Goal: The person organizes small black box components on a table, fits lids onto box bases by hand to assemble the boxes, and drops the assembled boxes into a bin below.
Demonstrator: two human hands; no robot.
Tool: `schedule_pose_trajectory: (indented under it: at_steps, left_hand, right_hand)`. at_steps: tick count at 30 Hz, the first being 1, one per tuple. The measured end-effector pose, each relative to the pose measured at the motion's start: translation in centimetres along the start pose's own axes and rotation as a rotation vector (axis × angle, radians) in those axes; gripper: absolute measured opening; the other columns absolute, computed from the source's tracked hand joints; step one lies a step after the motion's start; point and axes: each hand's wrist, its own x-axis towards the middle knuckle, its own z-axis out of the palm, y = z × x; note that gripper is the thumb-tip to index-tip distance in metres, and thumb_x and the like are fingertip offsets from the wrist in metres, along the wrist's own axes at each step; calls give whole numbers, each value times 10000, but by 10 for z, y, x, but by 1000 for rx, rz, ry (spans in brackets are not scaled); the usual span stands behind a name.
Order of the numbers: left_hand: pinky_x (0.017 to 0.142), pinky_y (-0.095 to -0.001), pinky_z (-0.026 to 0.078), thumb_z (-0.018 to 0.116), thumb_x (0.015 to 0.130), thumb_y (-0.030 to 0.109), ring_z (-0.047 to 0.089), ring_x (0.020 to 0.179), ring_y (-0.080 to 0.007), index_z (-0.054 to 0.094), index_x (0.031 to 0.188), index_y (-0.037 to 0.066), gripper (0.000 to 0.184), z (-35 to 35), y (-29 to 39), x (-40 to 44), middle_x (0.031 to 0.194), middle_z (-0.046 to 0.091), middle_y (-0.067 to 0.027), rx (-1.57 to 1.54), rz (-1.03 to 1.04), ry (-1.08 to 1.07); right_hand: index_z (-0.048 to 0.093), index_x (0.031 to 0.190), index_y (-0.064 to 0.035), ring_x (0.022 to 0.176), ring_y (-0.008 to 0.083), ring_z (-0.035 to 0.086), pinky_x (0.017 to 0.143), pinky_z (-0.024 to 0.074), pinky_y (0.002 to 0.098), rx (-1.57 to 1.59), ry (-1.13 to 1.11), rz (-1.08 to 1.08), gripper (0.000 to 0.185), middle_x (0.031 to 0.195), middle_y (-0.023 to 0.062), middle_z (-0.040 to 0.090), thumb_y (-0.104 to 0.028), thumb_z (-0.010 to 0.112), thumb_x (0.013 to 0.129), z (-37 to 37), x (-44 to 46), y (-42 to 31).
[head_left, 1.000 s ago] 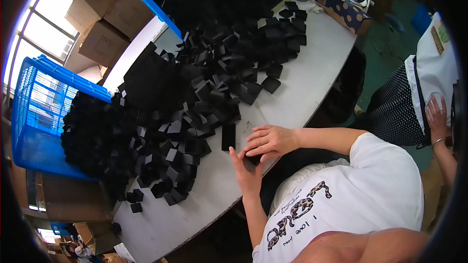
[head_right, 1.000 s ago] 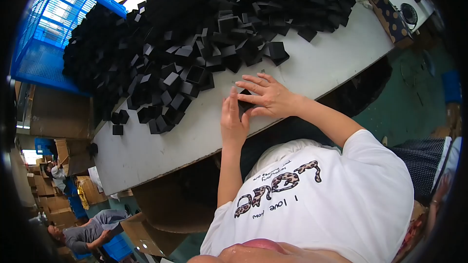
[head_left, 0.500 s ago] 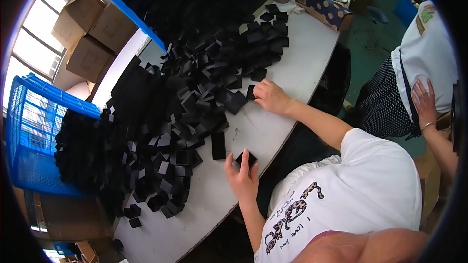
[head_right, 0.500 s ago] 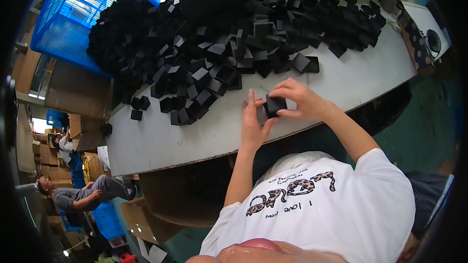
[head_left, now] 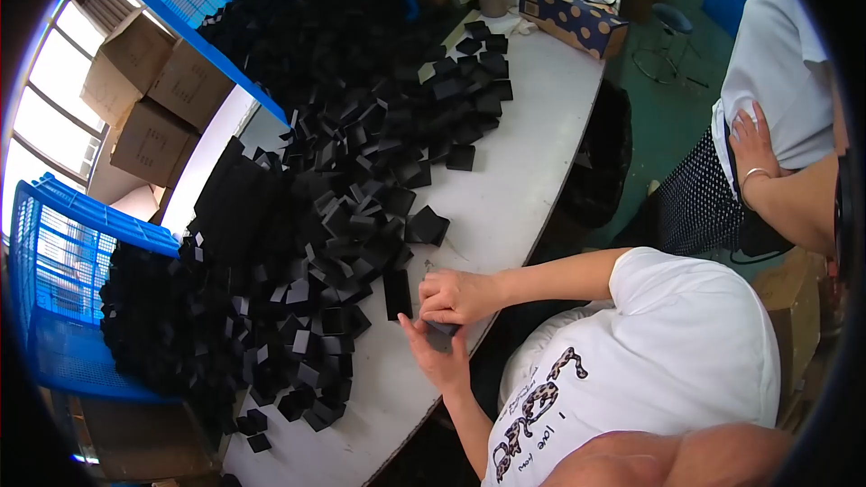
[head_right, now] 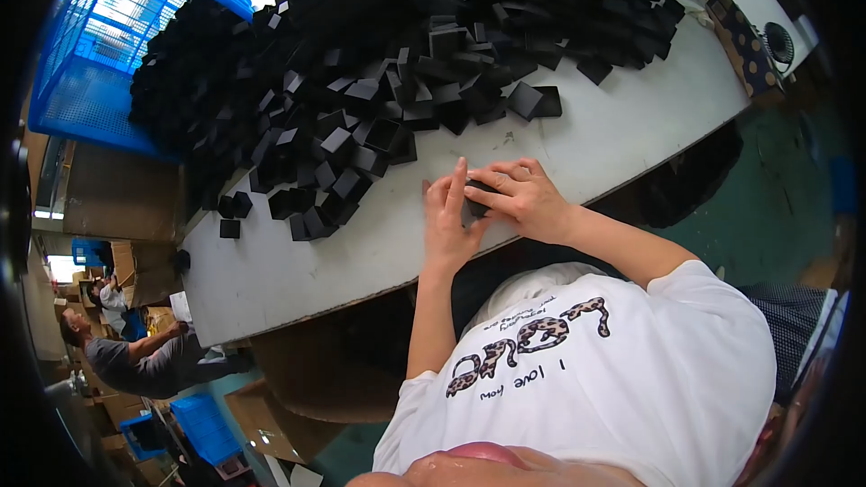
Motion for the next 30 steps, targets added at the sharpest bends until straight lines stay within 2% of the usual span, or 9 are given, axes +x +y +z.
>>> schedule_pose_trajectory:
  at_steps: [5, 6, 12, 15, 18, 21, 24, 28, 30]
  left_hand:
    - [1135, -490, 380, 897, 707, 67, 503, 1190, -357, 570, 1509, 153, 870, -2, -11, -9, 1234, 527, -140, 46, -41, -30]
    - [1059, -476, 419, 930, 707, 131, 490, 1191, -356, 610, 1459, 132, 817, -15, -6, -6, 1242, 518, -140, 54, -42, -5]
    - [1150, -535, 369, 924, 776, 304, 477, 1308, -343, 765, 1095, 144, 391, -37, -6, 61, 1287, 532, -124, 319, -100, 521]
    - [1201, -618, 299, 874, 836, 265, 485, 1363, -354, 773, 984, 150, 212, -23, -48, 81, 1331, 571, -106, 702, -95, 438]
    - [1215, -669, 244, 833, 869, 200, 510, 1366, -361, 769, 943, 141, 113, -17, -36, 72, 1357, 599, -92, 449, -117, 431]
    - [1213, -632, 281, 835, 825, 118, 579, 1250, -333, 763, 981, 126, 172, -5, 13, 64, 1302, 620, -116, 184, 88, 288]
    - [1202, -578, 345, 873, 772, 138, 628, 1159, -309, 607, 1372, 120, 657, 24, 36, 41, 1218, 644, -109, 73, 7, -4]
    - [1189, -569, 360, 904, 737, 188, 656, 1110, -302, 606, 1409, 135, 737, 29, 22, 27, 1181, 676, -94, 153, -20, -50]
    - [1183, -565, 363, 916, 722, 205, 660, 1113, -298, 607, 1414, 140, 761, 28, 17, 27, 1171, 689, -89, 178, -9, -49]
  right_hand:
    - [707, 1271, -100, 1212, 303, 611, 1004, 491, 428, 394, 272, 106, 347, 1350, 101, 658, -104, 753, 928, -21, 13, 36]
    - [720, 1183, -80, 1167, 322, 624, 936, 533, 405, 296, 387, 116, 266, 1218, 113, 682, -55, 742, 918, -27, 23, 50]
    - [592, 1024, -63, 1078, 306, 603, 973, 456, 425, -223, 414, 306, 424, 1038, 98, 632, -263, 879, 784, -30, 47, 95]
    - [570, 981, -85, 1072, 294, 593, 946, 441, 425, -223, 338, 301, 450, 1022, 86, 621, -315, 890, 763, -16, 37, 115]
    - [574, 977, -88, 1051, 295, 595, 942, 434, 433, -261, 376, 220, 488, 1010, 74, 627, -379, 895, 753, -17, 36, 114]
    - [583, 1022, -80, 1028, 302, 606, 934, 438, 431, -245, 316, 226, 474, 999, 62, 646, -368, 878, 790, -17, 49, 115]
    - [596, 985, -105, 993, 289, 614, 944, 431, 415, -159, 322, 375, 431, 968, 67, 669, -416, 849, 826, -20, 51, 117]
    - [685, 1229, -98, 968, 259, 625, 880, 477, 411, 44, 397, 394, 477, 1026, 53, 719, -386, 818, 872, -53, 31, 106]
    - [707, 1309, -113, 1077, 265, 623, 941, 497, 408, 164, 309, 303, 480, 1129, 74, 708, -310, 816, 885, -58, 12, 89]
